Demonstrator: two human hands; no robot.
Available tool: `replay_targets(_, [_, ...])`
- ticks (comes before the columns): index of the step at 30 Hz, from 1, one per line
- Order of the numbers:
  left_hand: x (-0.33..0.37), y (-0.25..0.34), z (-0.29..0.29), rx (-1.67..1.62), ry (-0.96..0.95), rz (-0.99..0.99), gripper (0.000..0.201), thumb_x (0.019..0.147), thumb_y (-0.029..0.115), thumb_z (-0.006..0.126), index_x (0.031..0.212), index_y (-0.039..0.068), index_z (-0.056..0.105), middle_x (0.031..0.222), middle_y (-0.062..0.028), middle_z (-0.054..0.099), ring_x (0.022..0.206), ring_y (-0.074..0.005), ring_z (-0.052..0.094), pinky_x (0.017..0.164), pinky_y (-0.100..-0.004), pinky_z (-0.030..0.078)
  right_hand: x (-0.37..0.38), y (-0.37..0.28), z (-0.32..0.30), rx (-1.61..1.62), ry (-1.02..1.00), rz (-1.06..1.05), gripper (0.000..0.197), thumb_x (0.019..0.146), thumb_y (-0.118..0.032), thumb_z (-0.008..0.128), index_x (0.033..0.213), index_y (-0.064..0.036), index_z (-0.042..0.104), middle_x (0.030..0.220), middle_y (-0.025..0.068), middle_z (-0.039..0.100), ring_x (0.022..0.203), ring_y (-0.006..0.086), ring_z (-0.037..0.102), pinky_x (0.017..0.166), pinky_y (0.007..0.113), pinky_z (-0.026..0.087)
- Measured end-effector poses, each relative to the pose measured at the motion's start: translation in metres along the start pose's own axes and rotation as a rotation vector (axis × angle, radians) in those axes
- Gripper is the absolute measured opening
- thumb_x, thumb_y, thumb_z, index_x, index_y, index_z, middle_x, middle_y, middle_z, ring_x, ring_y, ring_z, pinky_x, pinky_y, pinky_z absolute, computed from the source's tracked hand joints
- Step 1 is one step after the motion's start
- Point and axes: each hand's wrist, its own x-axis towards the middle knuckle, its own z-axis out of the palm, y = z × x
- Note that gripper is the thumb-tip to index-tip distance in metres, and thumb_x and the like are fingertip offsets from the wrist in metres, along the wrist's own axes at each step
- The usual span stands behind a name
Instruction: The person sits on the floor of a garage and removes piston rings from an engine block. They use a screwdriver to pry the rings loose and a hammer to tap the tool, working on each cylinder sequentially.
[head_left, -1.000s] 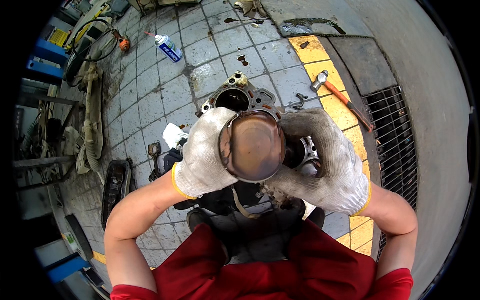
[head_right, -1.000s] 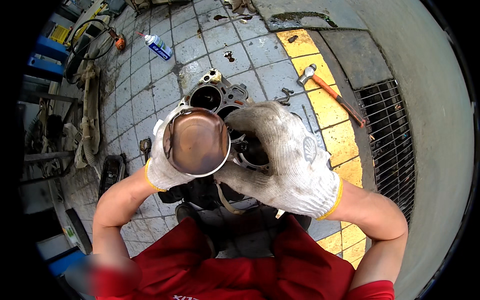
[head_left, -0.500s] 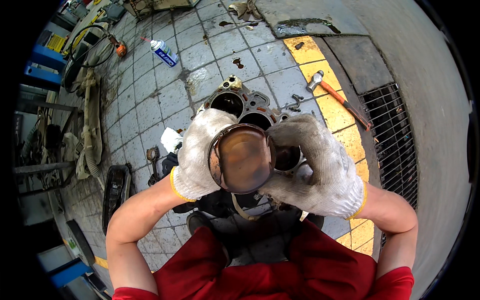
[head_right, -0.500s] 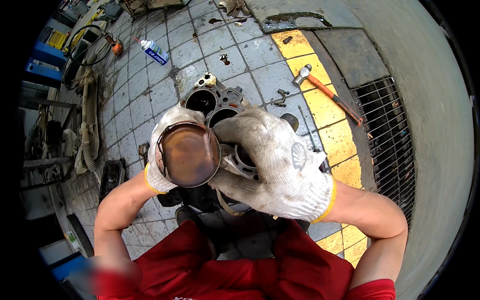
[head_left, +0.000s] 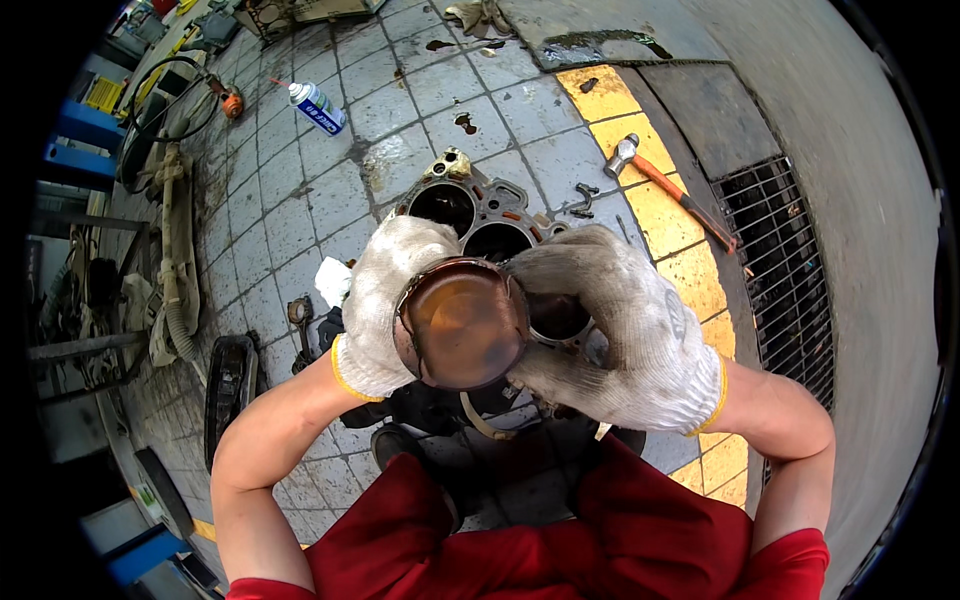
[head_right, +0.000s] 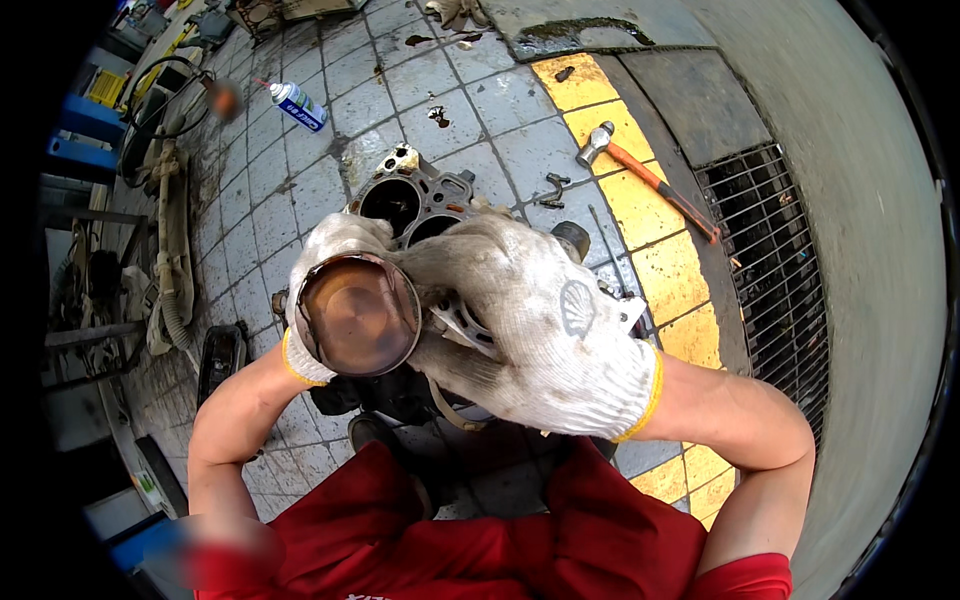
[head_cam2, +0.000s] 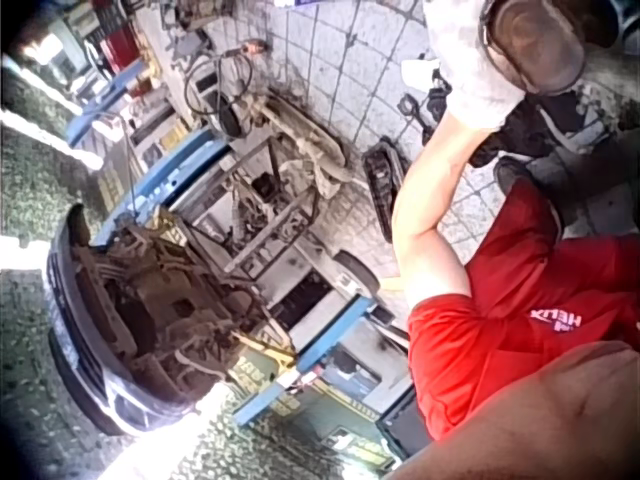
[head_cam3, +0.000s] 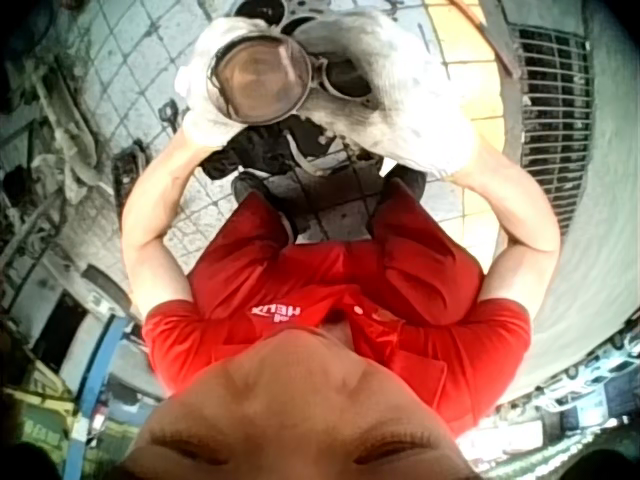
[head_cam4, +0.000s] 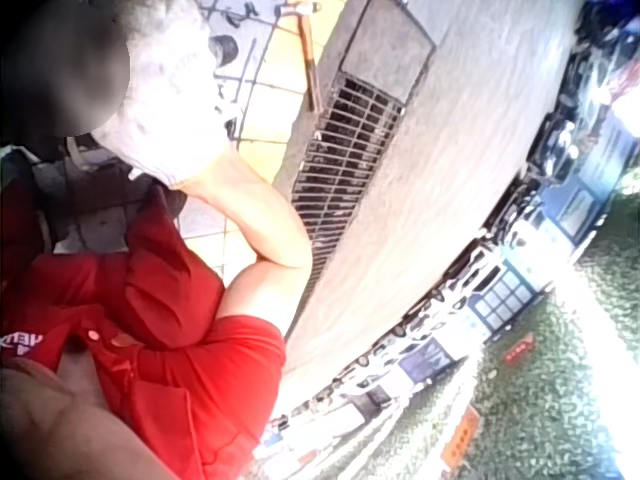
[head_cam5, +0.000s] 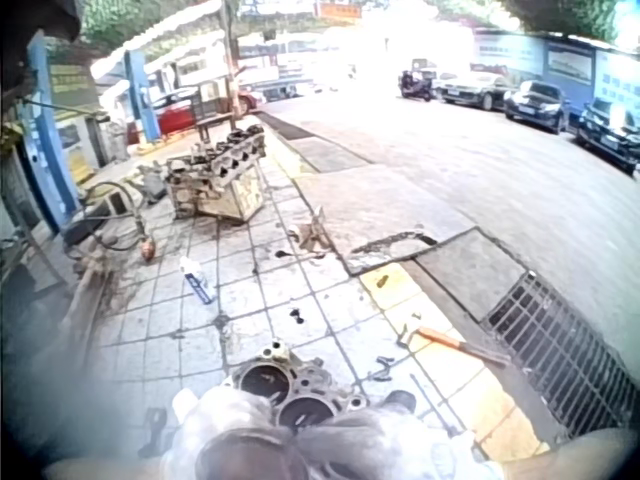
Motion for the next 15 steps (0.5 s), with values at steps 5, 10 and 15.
replay_targets(5, [-0.004,-0.011,0.0,0.031,-0.006,0.044,0.056,0.081,0.008,0.091,0.133,0.006,0.069,0.124,-0.0101,0.07,0.117,-0.0222,0.066,0.106,-0.0361,0.054,-0.003,0.003,0.003,0.01,0.014,0.015,0.074,0.077,-0.006,0.099,0.141,0.0004,0.064,0.125,0.0187,0.07,0.111,0.0336,0.072,0.086,0.042,0.062])
replay_targets(10, [0.008,-0.001,0.008,0.12,0.155,0.107,0.046,0.082,0.013,0.089,0.125,0.006,0.073,0.117,-0.0107,0.073,0.109,-0.0276,0.069,0.099,-0.0396,0.056,-0.004,-0.004,0.0,-0.039,-0.028,0.11,0.085,0.07,-0.016,0.103,0.143,0.001,0.063,0.127,0.0193,0.069,0.11,0.0346,0.072,0.088,0.044,0.062])
replay_targets(15, [0.015,-0.006,0.014,0.083,0.216,0.174,0.041,0.082,0.015,0.088,0.119,0.004,0.074,0.11,-0.0115,0.073,0.103,-0.0293,0.069,0.093,-0.0403,0.057,-0.007,-0.015,0.007,-0.081,0.001,0.211,0.097,0.065,-0.026,0.107,0.145,0.0025,0.061,0.129,0.0191,0.069,0.109,0.0363,0.072,0.091,0.045,0.06])
